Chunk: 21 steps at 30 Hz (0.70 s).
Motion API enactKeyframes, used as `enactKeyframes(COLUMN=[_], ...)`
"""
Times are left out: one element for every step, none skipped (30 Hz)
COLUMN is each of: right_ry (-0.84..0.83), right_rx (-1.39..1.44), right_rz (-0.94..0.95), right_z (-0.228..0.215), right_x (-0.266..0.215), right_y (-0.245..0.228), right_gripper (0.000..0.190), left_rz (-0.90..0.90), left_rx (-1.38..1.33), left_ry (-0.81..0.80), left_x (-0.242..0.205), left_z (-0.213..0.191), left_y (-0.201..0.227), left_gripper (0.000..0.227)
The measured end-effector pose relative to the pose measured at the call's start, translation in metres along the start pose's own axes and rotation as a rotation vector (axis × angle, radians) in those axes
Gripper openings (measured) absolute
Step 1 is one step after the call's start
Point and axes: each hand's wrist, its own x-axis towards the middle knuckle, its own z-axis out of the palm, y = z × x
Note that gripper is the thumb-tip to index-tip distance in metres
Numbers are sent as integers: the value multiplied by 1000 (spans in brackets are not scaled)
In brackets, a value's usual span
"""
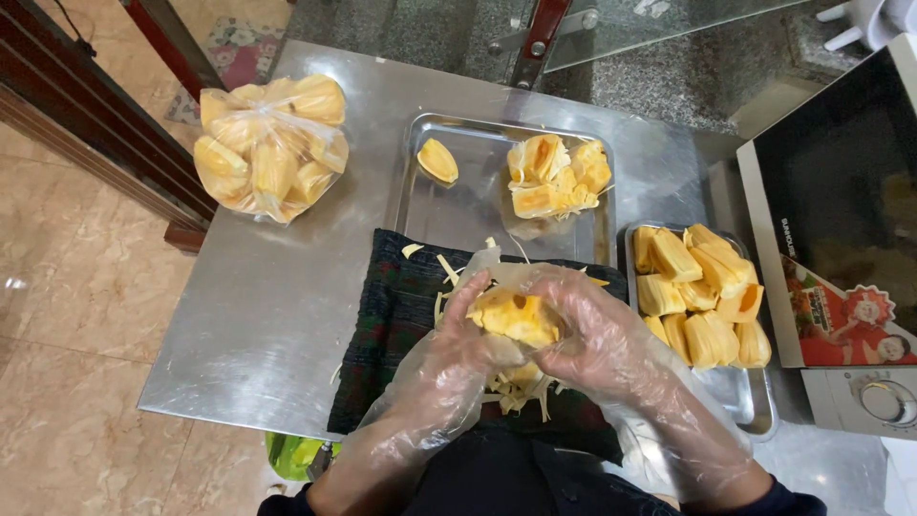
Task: Shredding jackfruit segments by hand into thin strips
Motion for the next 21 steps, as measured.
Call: enactKeyframes(right_ry=[-45,-90,-93,-106,-116,-117,-84,-51,-49,-46,-44,-44,-60,-75,-75,-38,-1,-1,52,105,106], right_rx=[-153,-306,-305,-335,-367,-366,-395,-423,-423,-486,-549,-547,-507,-467,-466,-424,-382,-382,-361,-340,-340], right_rz=[-7,-14,-16,-26,-35,-36,-172,-308,-304,-320,-337,-333,-333,-333,-332,-377,-420,-419,-462,-506,-504], right_z=[0,1,2,3,4,5,7,8,8,9,11,11,12,12,12,13,13,14,13,13,12], right_x=[0,1,1,1,1,1,1,1,0,-1,-3,-4,-5,-5,-6,-6,-7,-7,-7,-7,-6], right_y=[1,2,2,3,3,1,0,-1,1,3,5,10,15,19,22,24,27,26,26,26,29], right_gripper=[62,70,70,76,83,83,85,89,89,72,59,59,58,57,57,58,58,58,57,57,57], left_rz=[82,164,166,-47,-272,-272,-145,-24,-27,-247,-474,-477,-321,-168,-169,-324,-483,-484,-341,-201,-202], left_rx=[-62,-123,-123,288,699,699,528,356,357,620,881,882,710,537,538,792,1044,1045,870,693,694], left_ry=[-34,-68,-64,170,395,397,297,195,192,322,446,445,413,377,376,439,497,496,394,290,289], left_x=[4,7,-1,-9,-16,-16,-14,-13,-16,-20,-24,-21,-19,-16,-18,-20,-23,-24,-25,-26,-26], left_z=[-5,-11,11,34,56,46,35,24,45,65,85,71,56,41,53,65,77,68,59,50,52], left_y=[-9,-17,9,36,62,50,37,24,46,68,90,72,54,36,51,67,82,74,66,59,63], left_gripper=[102,92,92,82,75,75,75,76,76,75,75,75,70,66,66,65,65,65,61,58,58])
